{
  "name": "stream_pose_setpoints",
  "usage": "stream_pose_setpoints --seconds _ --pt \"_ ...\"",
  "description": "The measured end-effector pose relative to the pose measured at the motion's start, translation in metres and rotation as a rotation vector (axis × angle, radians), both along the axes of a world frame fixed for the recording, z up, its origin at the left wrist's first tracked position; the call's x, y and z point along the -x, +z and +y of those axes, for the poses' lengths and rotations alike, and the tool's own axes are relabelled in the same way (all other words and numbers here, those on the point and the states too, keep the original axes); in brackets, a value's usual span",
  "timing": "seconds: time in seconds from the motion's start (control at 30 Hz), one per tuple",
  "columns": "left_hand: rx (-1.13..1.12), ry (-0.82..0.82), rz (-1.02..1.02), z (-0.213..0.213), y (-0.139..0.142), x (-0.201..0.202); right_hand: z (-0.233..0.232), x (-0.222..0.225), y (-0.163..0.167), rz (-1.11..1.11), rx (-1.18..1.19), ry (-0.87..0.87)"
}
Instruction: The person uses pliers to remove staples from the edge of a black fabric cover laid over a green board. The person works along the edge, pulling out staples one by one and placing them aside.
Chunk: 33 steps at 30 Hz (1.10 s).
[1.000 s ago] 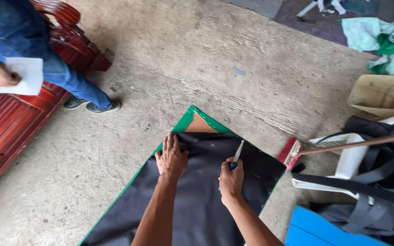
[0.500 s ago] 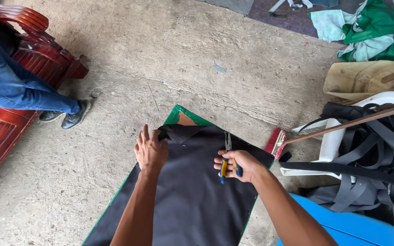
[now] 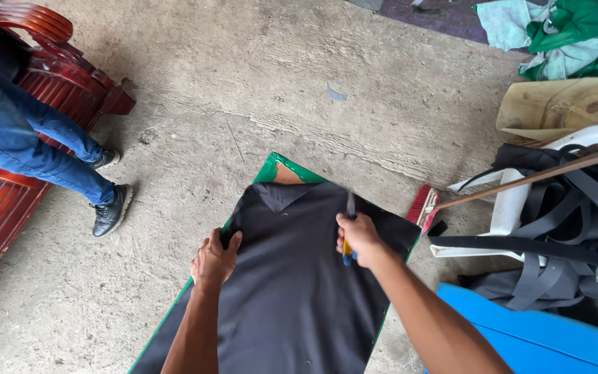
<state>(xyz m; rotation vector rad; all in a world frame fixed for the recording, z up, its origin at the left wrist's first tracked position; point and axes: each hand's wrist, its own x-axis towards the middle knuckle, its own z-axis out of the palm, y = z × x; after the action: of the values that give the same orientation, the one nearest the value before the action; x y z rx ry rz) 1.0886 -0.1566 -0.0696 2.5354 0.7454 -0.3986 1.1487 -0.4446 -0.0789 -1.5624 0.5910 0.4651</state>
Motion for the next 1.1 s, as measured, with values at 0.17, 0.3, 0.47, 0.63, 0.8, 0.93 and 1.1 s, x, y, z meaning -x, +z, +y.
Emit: stream_pose_setpoints --seconds 0.17,0.3,0.47,0.63,0.8,0.93,1.1 --pt "-0.024 -0.009 -0.025 -0.001 0.002 -0.001 0.010 0.022 -0.003 -0.220 -0.025 -0.047" --pt "0.003 -0.002 -0.068 0.000 0.003 0.004 -0.023 0.048 0.009 -0.099 -0.246 0.019" --pt "-0.318 -0.093 -0.585 -0.015 -0.006 0.032 -0.102 0.112 0.044 0.115 -0.178 0.495" --pt "-0.235 -0.435 -0.796 -0.069 -0.001 0.104 -0.129 0.152 0.073 0.270 0.221 1.017" --pt "0.104 -0.579 -0.512 -0.149 0.010 0.194 -0.141 0.183 0.078 0.413 0.564 1.290" --pt "0.249 -0.568 -0.456 -0.183 0.006 0.229 -0.157 0.191 0.071 0.253 0.495 1.216" --pt "0.204 -0.565 -0.436 -0.191 -0.008 0.230 -0.161 0.192 0.066 0.312 0.555 1.276"
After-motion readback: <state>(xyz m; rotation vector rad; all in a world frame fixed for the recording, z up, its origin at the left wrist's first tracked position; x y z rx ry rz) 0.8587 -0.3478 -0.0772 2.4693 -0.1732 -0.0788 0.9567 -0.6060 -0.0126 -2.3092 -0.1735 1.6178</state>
